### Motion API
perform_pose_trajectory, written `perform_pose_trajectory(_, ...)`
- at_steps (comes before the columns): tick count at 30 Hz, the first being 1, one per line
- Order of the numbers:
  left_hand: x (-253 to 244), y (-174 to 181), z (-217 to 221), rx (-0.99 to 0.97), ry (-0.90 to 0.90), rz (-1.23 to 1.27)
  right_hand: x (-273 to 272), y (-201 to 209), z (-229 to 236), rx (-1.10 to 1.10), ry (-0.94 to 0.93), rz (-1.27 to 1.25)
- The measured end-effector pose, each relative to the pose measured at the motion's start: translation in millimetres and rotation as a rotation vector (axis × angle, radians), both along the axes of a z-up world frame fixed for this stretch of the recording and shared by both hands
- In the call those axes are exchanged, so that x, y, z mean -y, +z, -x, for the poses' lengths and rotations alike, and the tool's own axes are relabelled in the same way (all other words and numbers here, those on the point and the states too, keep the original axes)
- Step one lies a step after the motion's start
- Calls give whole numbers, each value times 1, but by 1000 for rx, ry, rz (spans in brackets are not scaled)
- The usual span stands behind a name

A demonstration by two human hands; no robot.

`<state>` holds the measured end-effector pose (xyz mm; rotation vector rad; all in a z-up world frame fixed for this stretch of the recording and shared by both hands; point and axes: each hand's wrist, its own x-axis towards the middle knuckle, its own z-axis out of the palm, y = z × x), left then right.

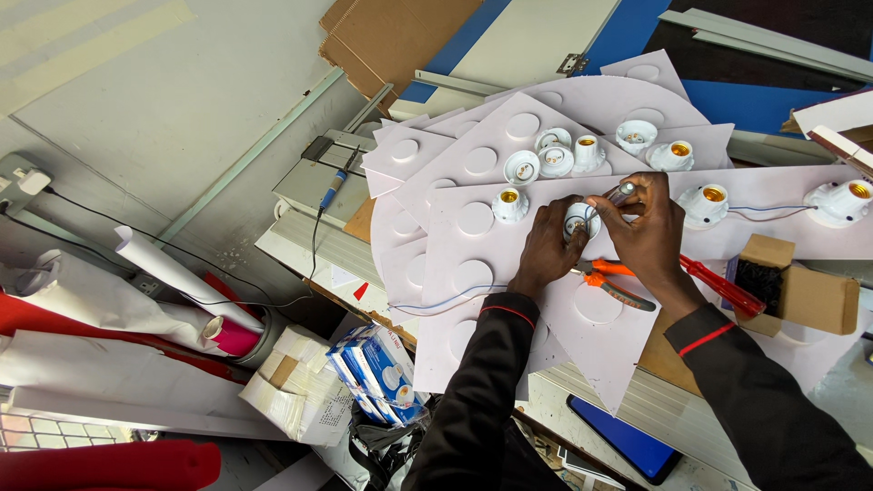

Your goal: The person installs light bulbs into multiple white sockets mounted on a white board. They use a screwdriver to tighten the bulbs and pliers to adjust the wiring. The person works methodically, moving from one socket to the next.

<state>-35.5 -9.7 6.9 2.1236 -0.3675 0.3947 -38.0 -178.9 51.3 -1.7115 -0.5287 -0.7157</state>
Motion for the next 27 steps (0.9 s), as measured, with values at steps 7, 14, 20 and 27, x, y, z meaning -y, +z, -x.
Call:
perform_pose_trajectory(7,-2,-7,-3,-7,-1,-11,-3,-2,-2,-11,-16,3)
perform_pose_trajectory(14,-1,-11,-5,-4,0,-21,-6,-4,-1,-3,-54,8)
perform_pose_trajectory(20,-1,-13,-9,8,3,-27,-9,-10,-11,68,-223,204)
perform_pose_trajectory(27,-3,-18,-11,-58,7,-29,-3,12,-13,541,-323,544)
